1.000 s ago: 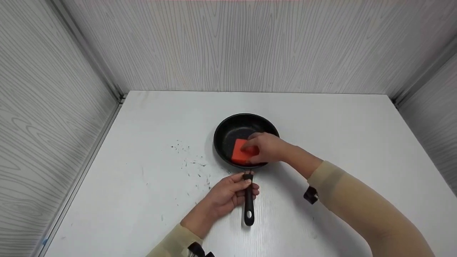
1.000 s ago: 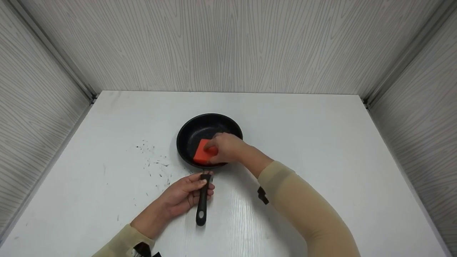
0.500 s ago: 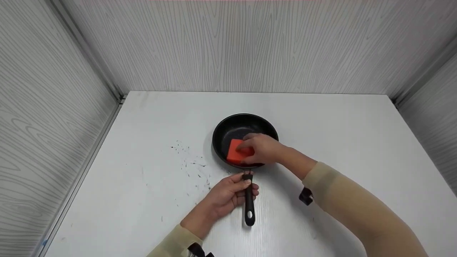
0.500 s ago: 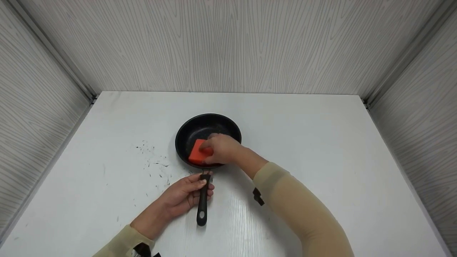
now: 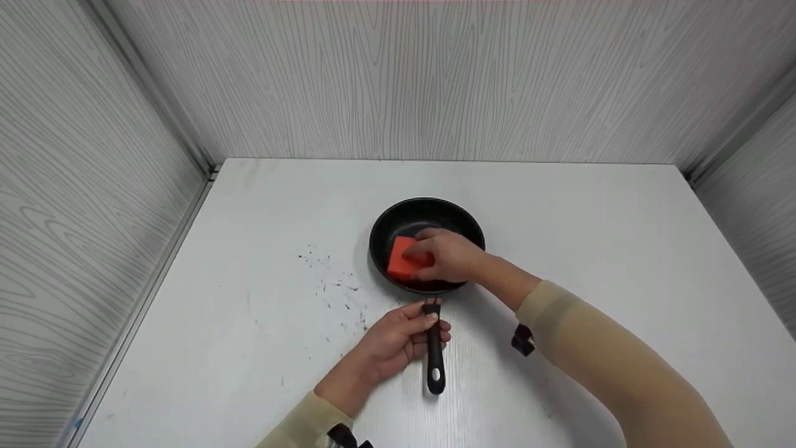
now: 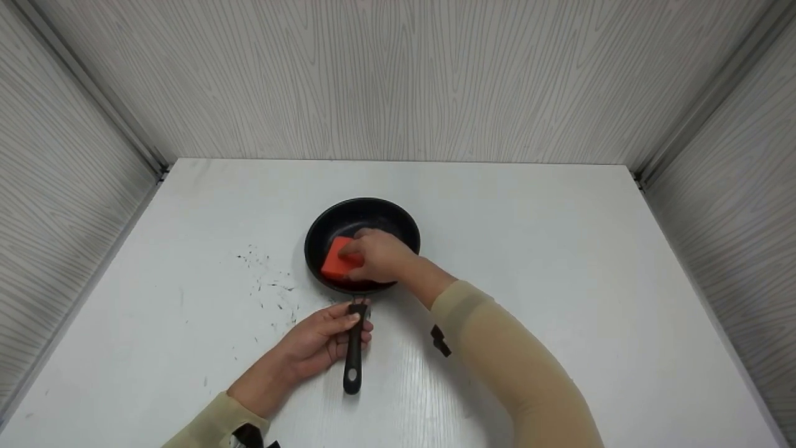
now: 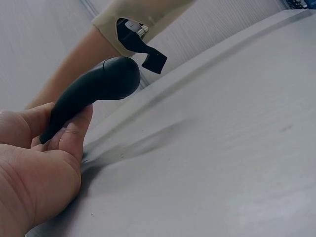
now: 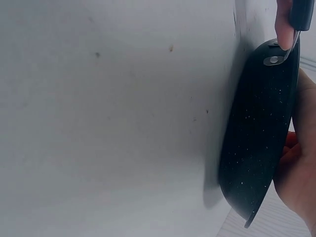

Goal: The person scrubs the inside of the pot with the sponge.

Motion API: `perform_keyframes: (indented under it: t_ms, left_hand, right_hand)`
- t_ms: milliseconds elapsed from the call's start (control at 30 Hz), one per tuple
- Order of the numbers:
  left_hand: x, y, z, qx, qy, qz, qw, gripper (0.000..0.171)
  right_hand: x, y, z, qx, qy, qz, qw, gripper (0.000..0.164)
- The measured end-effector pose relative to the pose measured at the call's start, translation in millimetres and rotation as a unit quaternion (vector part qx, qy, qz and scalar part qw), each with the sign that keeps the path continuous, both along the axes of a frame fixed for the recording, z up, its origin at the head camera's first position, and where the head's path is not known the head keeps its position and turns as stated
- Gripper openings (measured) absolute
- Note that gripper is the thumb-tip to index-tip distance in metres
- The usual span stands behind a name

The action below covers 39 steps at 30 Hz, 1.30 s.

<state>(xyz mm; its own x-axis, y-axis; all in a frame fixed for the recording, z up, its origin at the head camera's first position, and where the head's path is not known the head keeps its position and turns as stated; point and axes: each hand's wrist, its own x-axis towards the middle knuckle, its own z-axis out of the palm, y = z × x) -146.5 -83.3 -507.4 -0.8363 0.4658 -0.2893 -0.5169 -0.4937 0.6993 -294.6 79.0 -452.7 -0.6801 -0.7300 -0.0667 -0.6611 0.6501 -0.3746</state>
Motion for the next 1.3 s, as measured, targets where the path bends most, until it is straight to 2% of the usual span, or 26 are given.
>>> perform_keyframes:
  t_ms: [333,700,1000,1300]
  left_hand:
    - [0.9,1,1.1,-0.014,-0.009,0.01,0.9998,0.048]
    - [1.2,1,1.6,-0.014,-0.008,0.014,0.9998,0.047]
    - [1.3,2,1.4,-0.011,-0.007,0.016,0.9998,0.047]
    - [0.6,2,1.5,-0.013,-0.003,0.019,0.9997,0.048]
  right_hand:
    - [-9.8,-10,-5.2,-0.004,0.009,-0.011,1.0,0.048]
    - [-12.2,-18,-5.8,-0.006,0.024,-0.058,0.998,0.047]
    - [-15.3,-19,-7.3,-0.012,0.047,-0.073,0.996,0.048]
    - [-17.9,-15,-5.4,0.004,0.043,-0.096,0.994,0.048]
